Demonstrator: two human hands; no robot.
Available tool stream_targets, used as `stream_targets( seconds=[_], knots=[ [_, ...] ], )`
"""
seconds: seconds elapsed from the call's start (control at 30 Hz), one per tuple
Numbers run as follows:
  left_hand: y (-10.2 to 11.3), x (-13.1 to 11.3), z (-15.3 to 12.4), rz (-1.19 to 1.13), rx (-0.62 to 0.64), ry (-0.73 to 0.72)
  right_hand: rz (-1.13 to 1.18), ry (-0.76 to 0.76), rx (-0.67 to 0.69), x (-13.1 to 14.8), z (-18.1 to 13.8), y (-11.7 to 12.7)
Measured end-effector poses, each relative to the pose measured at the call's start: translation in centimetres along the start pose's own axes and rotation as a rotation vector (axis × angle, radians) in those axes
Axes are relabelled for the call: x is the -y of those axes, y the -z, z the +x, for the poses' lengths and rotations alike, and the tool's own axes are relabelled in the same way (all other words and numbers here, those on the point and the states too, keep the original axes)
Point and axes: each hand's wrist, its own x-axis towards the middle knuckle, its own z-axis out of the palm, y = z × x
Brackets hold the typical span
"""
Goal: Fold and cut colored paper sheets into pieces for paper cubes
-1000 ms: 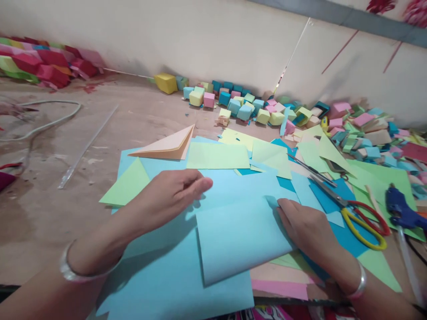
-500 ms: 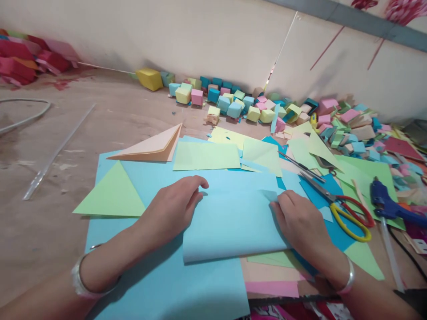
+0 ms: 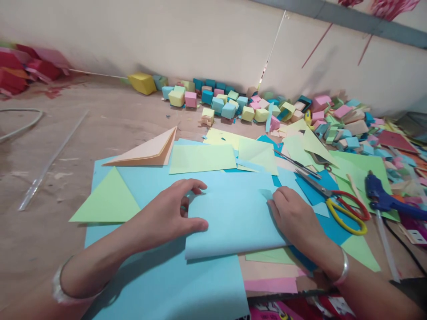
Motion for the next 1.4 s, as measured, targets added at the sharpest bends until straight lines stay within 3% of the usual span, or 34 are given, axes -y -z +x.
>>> stream_targets(
  seconds=[0.4,0.73,1.07,1.4],
  knots=[
    [-1.2,0.7,-0.1,0.139,-0.103,-0.025,-0.027,-0.003,0.026,0.1,0.0,0.2],
    [-1.2,0.3,0.1,0.226,-0.062,0.020,-0.032,0.001,0.013,0.3,0.2,0.6],
    [-1.5,0.8,0.0,0.251,-0.210,-0.053,-0.052,-0.023,0.038,0.4,-0.1,0.6],
    [-1.8,0.7,-0.2,0.309,-0.141,-0.129,-0.054,-0.028,0.058,0.5,-0.1,0.7]
  ],
)
